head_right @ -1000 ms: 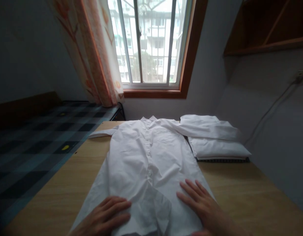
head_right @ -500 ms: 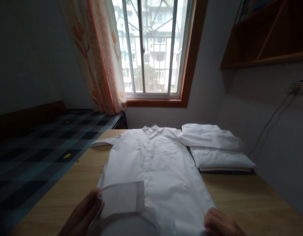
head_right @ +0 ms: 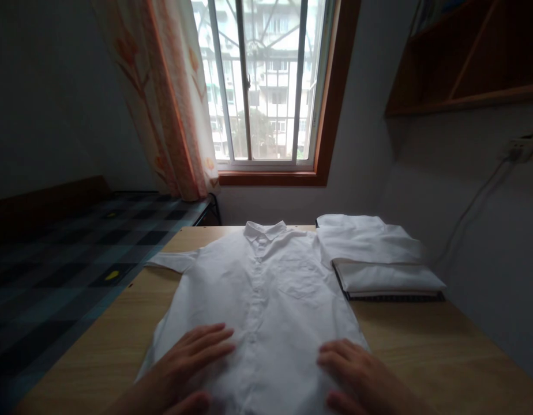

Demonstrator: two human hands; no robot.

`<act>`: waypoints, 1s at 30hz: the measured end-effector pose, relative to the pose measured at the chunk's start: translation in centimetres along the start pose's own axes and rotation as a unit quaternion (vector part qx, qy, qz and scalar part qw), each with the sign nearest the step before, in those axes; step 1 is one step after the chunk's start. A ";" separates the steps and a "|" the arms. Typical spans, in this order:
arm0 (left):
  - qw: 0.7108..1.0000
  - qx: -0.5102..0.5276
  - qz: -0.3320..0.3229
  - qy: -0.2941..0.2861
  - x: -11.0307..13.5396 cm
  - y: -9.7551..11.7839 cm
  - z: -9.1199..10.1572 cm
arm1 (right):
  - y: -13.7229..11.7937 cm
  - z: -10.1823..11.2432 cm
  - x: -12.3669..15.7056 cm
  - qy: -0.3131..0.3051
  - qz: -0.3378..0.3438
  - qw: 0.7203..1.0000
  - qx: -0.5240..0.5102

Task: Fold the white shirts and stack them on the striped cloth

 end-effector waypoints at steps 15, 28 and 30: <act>0.971 -0.109 0.119 0.179 -2.9 -13.3 2.8 | 0.5 -1.6 -17.1 -0.001 0.005 0.990 0.143; 0.795 -0.253 0.473 0.283 -1.7 -27.3 6.1 | 3.4 -2.7 -17.8 0.071 -0.001 0.986 0.150; 0.757 -0.119 0.503 0.400 -1.7 -27.5 6.3 | 3.4 -2.7 -17.8 0.073 -0.002 0.986 0.149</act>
Point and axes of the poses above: each hand's wrist, its own x-axis away from the middle knuckle, its own z-axis out of the back of the hand, y = z × x, the point moved 6 cm from there along -x, towards the middle knuckle, and after that the axes turned 14 degrees about -x, right-handed, at the moved point
